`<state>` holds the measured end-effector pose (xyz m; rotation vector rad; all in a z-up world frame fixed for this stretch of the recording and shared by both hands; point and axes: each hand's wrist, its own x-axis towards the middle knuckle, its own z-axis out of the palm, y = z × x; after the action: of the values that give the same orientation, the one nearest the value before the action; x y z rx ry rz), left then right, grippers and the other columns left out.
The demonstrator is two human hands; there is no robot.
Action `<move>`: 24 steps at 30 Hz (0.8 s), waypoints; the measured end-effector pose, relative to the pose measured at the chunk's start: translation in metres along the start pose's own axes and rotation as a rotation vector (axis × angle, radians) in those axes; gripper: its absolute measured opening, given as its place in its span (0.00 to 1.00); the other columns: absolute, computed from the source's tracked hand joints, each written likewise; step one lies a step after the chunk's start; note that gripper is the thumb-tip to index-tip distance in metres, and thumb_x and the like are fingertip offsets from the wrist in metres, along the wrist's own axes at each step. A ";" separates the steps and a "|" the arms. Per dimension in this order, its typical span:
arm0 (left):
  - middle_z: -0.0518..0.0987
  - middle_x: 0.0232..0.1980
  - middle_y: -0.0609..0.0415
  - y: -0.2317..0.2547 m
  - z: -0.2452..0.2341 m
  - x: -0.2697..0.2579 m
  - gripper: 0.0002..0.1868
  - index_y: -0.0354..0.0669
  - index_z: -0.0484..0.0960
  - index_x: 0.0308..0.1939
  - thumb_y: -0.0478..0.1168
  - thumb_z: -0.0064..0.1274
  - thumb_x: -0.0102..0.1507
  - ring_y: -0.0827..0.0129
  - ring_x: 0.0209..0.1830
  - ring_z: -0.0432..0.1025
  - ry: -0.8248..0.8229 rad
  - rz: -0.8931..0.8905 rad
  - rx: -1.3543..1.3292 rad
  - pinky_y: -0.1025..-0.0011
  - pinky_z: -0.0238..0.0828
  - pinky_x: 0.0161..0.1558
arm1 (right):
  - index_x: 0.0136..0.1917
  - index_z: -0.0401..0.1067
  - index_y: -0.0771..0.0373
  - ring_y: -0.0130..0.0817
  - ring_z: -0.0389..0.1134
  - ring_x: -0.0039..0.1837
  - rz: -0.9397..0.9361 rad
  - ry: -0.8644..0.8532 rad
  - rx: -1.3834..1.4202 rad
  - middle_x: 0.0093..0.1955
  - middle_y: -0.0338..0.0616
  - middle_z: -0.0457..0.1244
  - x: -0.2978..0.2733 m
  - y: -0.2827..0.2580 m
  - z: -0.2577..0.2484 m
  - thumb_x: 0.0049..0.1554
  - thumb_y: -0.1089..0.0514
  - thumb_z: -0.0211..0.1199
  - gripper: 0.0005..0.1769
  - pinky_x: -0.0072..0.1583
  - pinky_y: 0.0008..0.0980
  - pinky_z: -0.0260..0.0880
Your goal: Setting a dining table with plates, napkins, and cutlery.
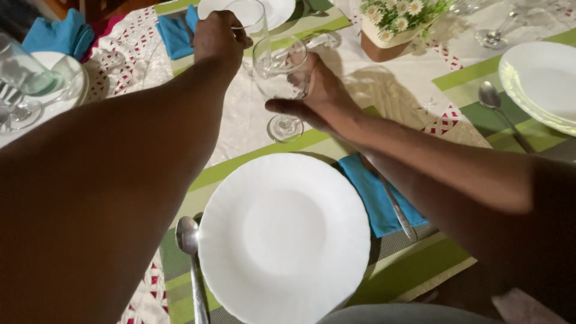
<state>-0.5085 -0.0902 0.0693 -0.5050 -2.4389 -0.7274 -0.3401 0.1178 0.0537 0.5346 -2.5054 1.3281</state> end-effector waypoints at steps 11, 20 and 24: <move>0.85 0.37 0.44 -0.037 -0.023 0.002 0.10 0.41 0.88 0.35 0.37 0.72 0.54 0.55 0.36 0.80 -0.008 0.120 -0.027 0.62 0.77 0.40 | 0.70 0.52 0.68 0.44 0.68 0.65 0.100 -0.027 -0.046 0.66 0.55 0.62 0.056 -0.023 0.031 0.42 0.34 0.80 0.59 0.64 0.38 0.72; 0.86 0.42 0.42 -0.019 -0.049 -0.014 0.19 0.45 0.87 0.52 0.39 0.68 0.57 0.52 0.45 0.80 -0.096 0.091 -0.046 0.59 0.75 0.47 | 0.69 0.50 0.69 0.46 0.65 0.66 -0.048 -0.031 -0.175 0.65 0.58 0.60 0.055 -0.006 0.039 0.46 0.37 0.85 0.59 0.66 0.41 0.68; 0.85 0.48 0.42 -0.050 -0.016 -0.016 0.22 0.35 0.83 0.54 0.45 0.67 0.62 0.56 0.41 0.81 0.345 0.099 -0.157 0.59 0.78 0.44 | 0.71 0.49 0.67 0.44 0.64 0.66 0.099 -0.048 -0.160 0.65 0.56 0.60 0.053 -0.012 0.041 0.45 0.37 0.84 0.59 0.65 0.39 0.69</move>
<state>-0.5137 -0.1423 0.0519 -0.5094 -2.0349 -0.8887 -0.3847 0.0670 0.0605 0.4177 -2.6790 1.1463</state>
